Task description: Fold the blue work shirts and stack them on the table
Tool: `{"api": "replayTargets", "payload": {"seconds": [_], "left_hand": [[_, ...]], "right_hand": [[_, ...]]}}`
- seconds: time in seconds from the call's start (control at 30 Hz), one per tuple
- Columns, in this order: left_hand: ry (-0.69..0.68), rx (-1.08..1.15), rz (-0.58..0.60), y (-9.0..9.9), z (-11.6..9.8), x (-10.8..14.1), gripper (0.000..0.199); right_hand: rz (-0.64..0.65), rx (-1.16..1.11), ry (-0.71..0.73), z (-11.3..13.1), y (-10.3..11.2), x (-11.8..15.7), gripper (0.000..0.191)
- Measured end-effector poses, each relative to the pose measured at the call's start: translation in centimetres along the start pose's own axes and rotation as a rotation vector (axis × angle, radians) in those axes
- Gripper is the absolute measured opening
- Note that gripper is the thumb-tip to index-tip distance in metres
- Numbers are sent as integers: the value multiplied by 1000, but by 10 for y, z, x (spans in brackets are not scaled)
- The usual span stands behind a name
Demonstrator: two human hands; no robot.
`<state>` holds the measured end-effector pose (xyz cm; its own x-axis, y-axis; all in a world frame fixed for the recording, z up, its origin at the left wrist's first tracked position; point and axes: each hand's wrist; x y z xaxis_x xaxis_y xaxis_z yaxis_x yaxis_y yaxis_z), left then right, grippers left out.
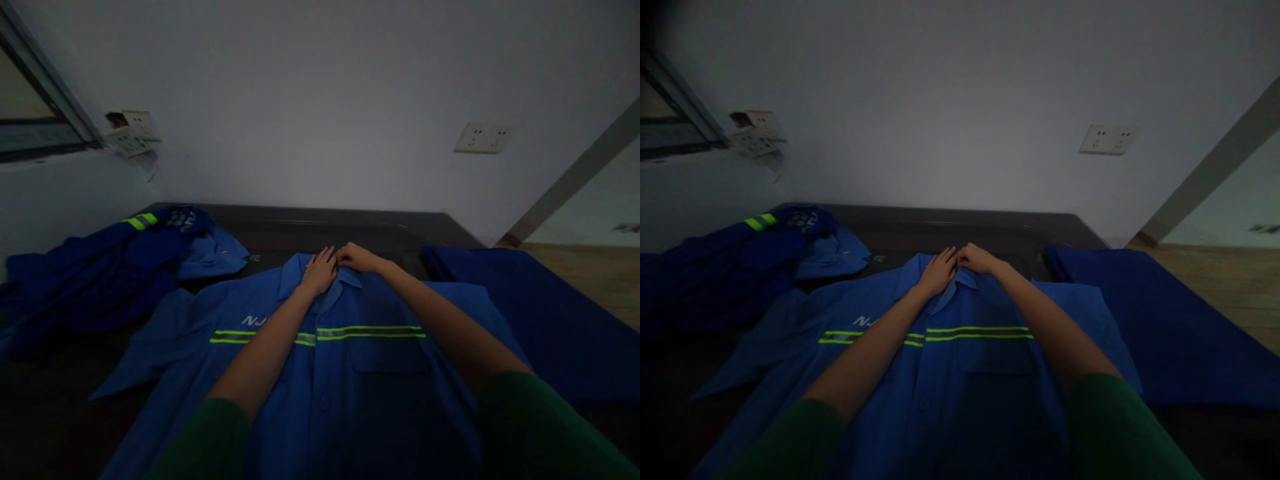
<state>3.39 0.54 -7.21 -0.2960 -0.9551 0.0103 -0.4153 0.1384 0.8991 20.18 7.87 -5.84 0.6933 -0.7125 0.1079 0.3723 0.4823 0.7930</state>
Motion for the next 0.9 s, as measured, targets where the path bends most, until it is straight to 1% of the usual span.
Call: {"api": "replayTargets", "payload": {"seconds": [0.07,0.1,0.17,0.23,0.3,0.37,0.43,0.5,0.6,0.67,0.8,0.9], "left_hand": [[-50,33,-56,1,0,0,43],[-69,49,-59,1,1,-1,41],[-87,72,-30,0,1,-2,39],[-87,76,16,-3,2,-2,43],[-83,65,52,-5,3,-1,47],[-79,51,74,-6,3,0,49],[-76,39,87,-5,2,0,49],[-76,26,98,-3,2,0,49],[-88,8,109,0,2,0,48],[-90,6,107,1,3,0,48],[-82,29,107,-3,1,1,49],[-44,81,73,0,-3,-3,49]], "right_hand": [[-60,28,-22,-1,-9,8,11],[-104,35,-39,-1,-13,12,10],[-200,33,-73,0,-21,20,8],[-295,23,-114,1,-28,26,7],[-376,29,-172,1,-32,28,15],[-421,61,-244,-1,-33,29,27],[-420,105,-303,-2,-32,29,32],[-418,123,-323,-3,-30,30,31],[-442,88,-295,-1,-29,32,26],[-432,85,-296,2,-30,35,26],[-374,226,-390,12,-34,39,30],[-332,321,-409,23,-33,38,32]]}}
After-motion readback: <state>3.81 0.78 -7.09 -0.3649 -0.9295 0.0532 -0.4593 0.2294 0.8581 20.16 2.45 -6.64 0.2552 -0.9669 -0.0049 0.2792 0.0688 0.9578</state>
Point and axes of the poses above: each hand's wrist, its own x-axis away from the middle knuckle, its own y-axis out of the back of the hand, z = x × y, and after that the axes turned 12 degrees about -z, right-handed
